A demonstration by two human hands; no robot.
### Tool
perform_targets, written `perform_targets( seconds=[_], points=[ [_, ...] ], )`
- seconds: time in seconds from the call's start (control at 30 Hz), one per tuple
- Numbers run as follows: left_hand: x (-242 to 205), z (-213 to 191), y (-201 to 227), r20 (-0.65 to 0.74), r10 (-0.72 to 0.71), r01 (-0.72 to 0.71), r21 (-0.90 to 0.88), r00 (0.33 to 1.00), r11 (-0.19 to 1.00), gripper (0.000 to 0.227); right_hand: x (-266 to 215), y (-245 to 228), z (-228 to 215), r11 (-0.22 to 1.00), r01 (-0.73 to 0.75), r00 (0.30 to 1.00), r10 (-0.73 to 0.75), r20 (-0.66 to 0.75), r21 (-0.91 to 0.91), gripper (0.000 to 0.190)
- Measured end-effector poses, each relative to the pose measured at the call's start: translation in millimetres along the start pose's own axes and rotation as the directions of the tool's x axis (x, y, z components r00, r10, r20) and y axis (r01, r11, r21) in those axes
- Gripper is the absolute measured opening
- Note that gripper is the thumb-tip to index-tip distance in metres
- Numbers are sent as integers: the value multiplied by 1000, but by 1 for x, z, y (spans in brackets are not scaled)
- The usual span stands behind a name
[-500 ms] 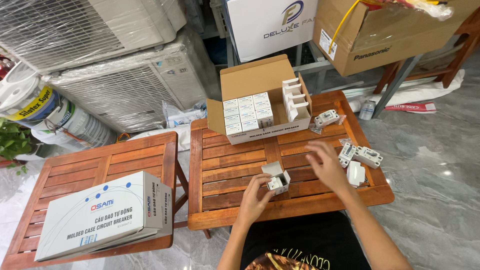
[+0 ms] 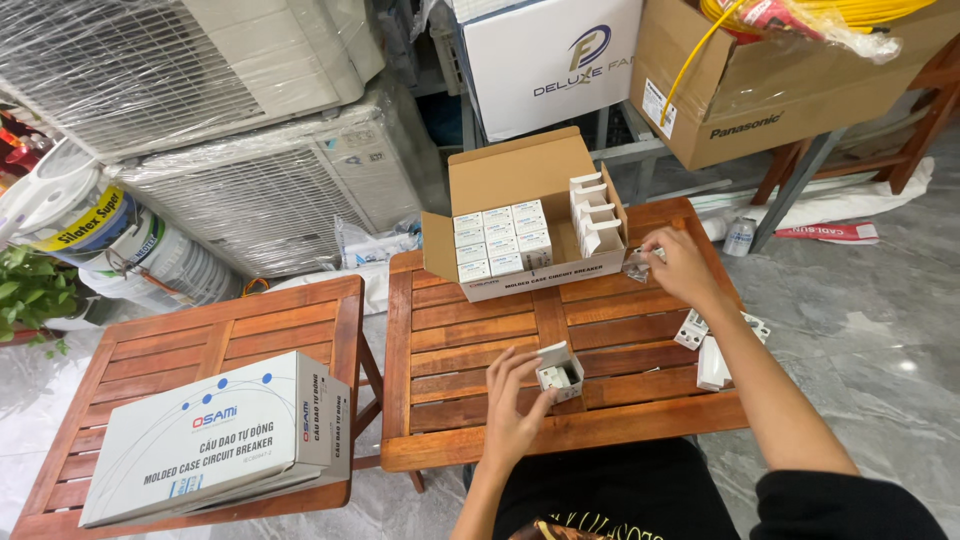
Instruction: The person unpacks small white circuit breakers from a cardboard box, inspects them by turning them over, and places them back into their individual boxes. The person repeats this process for several units and then closes the main box.
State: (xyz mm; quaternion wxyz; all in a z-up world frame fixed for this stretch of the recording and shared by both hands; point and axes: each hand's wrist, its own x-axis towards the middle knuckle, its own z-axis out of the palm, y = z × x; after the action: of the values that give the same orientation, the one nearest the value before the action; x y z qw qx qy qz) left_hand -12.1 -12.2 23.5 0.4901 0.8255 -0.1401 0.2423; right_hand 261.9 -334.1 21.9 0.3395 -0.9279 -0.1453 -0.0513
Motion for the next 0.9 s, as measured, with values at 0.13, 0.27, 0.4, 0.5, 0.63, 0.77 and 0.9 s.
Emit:
perform_targets(
  seconds=[0.13, 0.27, 0.4, 0.5, 0.63, 0.77, 0.9],
  points=[
    [29, -6, 36, -133, -39, 38, -14, 990, 999, 39, -44, -112, -56, 953, -232, 953, 183, 241, 195, 12],
    [58, -7, 74, 64, -312, 318, -262, 948, 911, 64, -79, -176, -78, 930, -133, 912, -22, 411, 344, 13],
    [57, 9, 75, 264, -496, 556, -512, 827, 655, 27, -105, -207, -83, 947, 52, 905, -179, 387, 317, 13],
    [48, 15, 73, 263, -600, 576, -702, 756, 419, 20, -126, -199, -65, 856, 284, 907, -386, 169, 431, 10],
    [44, 5, 73, 269, -670, 587, -750, 692, 306, 15, -150, -203, -51, 706, 648, 742, -669, -30, 286, 5],
    [39, -2, 79, 273, -660, 546, -800, 700, 248, 26, -162, -197, -31, 650, 760, 641, -751, -159, -5, 5],
    [34, -4, 84, 225, -641, 511, -804, 734, 303, 32, -167, -199, -20, 636, 770, 606, -753, -258, -47, 14]
  ],
)
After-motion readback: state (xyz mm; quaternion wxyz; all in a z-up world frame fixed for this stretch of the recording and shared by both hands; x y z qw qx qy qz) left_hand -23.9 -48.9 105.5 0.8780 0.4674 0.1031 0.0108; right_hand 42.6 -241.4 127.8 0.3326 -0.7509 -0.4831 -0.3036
